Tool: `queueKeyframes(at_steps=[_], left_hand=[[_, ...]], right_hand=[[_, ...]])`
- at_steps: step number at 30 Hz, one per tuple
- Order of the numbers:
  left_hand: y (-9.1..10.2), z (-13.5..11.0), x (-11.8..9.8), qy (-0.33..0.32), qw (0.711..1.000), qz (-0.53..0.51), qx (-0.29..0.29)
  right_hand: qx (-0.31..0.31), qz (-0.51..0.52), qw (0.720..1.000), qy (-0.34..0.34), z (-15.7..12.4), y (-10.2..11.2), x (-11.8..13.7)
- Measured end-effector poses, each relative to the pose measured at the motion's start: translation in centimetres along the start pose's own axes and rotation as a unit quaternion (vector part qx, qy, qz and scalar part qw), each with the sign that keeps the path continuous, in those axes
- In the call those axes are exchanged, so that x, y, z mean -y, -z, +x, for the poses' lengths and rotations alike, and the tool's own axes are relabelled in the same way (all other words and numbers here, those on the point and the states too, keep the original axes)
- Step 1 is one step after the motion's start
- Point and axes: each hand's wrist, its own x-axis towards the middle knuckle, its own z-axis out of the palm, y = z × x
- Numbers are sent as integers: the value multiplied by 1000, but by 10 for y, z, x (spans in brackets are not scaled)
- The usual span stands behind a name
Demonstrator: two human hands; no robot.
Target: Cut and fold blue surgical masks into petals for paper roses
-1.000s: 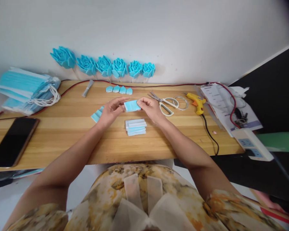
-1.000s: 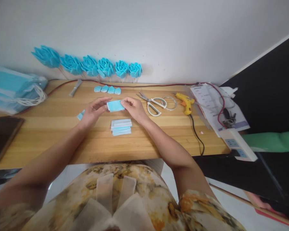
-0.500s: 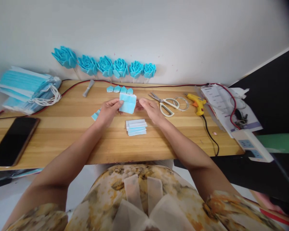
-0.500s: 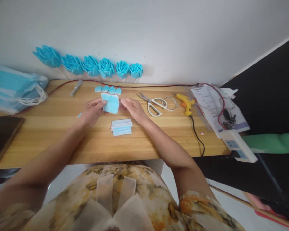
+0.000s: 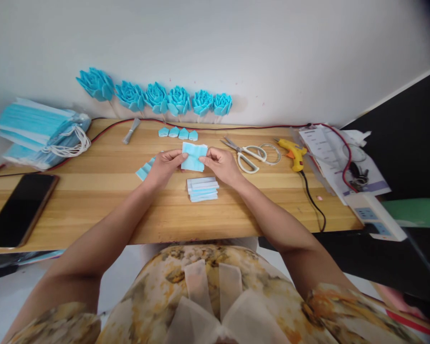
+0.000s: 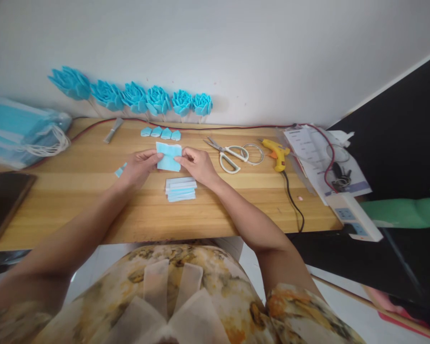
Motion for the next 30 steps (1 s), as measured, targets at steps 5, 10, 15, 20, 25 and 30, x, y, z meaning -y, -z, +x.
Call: queueKeyframes(at_steps=[5, 10, 15, 20, 25, 30], left_hand=[[0, 0, -1, -2, 1000, 5, 9], [0, -1, -1, -1, 1000, 4, 14], [0, -1, -1, 0, 1000, 6, 17], [-1, -1, -2, 3, 1000, 12, 13], [-3, -2, -5, 15, 1000, 18, 6], [-3, -2, -7, 10, 1000, 25, -4]], right_hand=[[-5, -12, 1000, -1, -1, 0, 1], [-7, -12, 1000, 14, -1, 0, 1], [-7, -19, 1000, 19, -1, 0, 0], [-6, -31, 999, 27, -2, 0, 0], [-8, -35, 999, 22, -1, -1, -2], [8, 17, 1000, 4, 0, 1, -6]])
